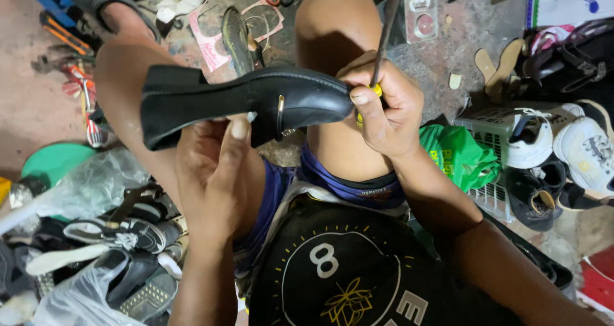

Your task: The person sits on the floor of a cluttered shoe repair workshop holding a black heeled shoe in their lap. They use a screwdriver-like metal tool to pry and scrape along the sole and heel edge, repositioning the shoe repeatedly, then set it down and press and flex the sole with their hands.

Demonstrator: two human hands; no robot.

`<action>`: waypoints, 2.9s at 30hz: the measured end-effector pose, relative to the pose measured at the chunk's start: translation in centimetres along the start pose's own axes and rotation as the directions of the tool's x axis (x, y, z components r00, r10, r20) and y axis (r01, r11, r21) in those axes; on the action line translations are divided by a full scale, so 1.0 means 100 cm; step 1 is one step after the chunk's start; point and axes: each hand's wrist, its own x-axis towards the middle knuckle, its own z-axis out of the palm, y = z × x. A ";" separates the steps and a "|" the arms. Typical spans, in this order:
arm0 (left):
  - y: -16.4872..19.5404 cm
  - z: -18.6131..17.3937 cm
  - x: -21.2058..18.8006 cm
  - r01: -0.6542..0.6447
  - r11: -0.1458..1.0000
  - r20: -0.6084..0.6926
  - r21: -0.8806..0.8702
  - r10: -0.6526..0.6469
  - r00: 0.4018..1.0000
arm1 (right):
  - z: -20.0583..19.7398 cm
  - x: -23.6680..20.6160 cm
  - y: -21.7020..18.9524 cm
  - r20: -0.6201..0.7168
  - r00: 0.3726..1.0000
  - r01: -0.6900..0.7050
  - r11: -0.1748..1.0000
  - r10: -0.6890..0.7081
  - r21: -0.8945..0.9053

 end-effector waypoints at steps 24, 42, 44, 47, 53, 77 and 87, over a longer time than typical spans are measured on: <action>0.065 0.000 -0.038 0.068 0.510 -0.190 0.857 0.191 0.963 | -0.018 0.023 -0.004 0.191 0.980 -0.048 0.997 0.058 -0.054; 0.047 0.046 0.062 -0.401 -0.392 0.464 0.828 0.080 0.882 | -0.056 -0.016 -0.028 0.108 0.888 -0.401 0.869 0.446 -0.291; 0.047 0.050 0.064 -0.404 -0.378 0.472 0.833 0.106 0.875 | -0.066 -0.031 -0.029 0.185 0.897 -0.317 0.876 0.402 -0.363; 0.039 0.060 0.064 -0.362 -0.410 0.456 0.838 0.160 0.876 | -0.066 -0.052 -0.030 0.244 0.858 -0.382 0.880 0.451 -0.283; 0.033 0.063 0.064 -0.432 -0.328 0.486 0.840 0.102 0.868 | -0.066 -0.068 -0.034 0.272 0.843 -0.389 0.875 0.464 -0.288; 0.034 0.062 0.067 -0.569 -0.047 0.570 0.821 0.026 0.821 | -0.059 -0.060 -0.067 0.269 0.886 -0.107 0.731 0.377 -0.674; 0.028 0.057 0.070 -0.554 -0.080 0.559 0.829 0.075 0.826 | -0.049 -0.055 -0.073 0.316 0.865 -0.012 0.646 0.390 -0.763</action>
